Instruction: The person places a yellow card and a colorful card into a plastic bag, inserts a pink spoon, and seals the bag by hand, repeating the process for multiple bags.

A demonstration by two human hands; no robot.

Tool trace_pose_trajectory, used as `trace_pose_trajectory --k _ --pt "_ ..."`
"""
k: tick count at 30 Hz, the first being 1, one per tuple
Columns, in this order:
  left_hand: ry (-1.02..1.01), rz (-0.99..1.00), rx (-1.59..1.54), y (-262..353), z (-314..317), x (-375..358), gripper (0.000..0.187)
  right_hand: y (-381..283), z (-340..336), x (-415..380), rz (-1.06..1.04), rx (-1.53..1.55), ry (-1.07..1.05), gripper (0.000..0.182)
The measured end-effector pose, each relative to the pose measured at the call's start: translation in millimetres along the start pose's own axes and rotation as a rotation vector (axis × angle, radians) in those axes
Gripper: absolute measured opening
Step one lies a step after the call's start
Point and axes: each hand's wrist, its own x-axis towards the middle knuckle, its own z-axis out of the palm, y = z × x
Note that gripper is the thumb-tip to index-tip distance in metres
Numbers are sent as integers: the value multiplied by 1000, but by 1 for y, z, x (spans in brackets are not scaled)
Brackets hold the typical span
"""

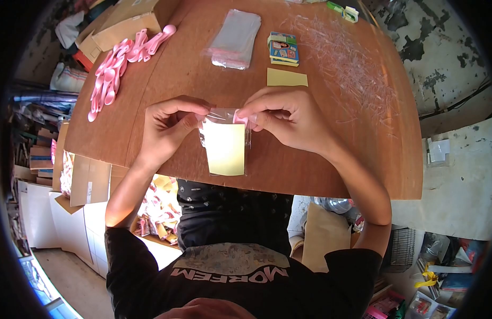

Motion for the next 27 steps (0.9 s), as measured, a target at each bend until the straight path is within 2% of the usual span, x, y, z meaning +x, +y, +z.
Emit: trace_pose_trajectory --k 10,12,16,22,25,27 --pt "-24 -30 -43 4 -1 -1 13 -2 4 -4 -30 -63 27 24" --pt "-9 -53 -65 3 1 -1 12 -3 4 -5 42 -59 30 18" --pt "2 -46 -71 -2 1 -1 14 -1 14 -2 0 -61 68 14" --pt "20 -48 -63 -3 -1 -2 15 -1 19 -5 127 5 63 26" --pt "32 -73 -52 3 0 -3 22 -1 19 -4 154 10 52 29" --pt "74 -149 -139 15 6 -5 31 1 22 -4 95 48 91 28"
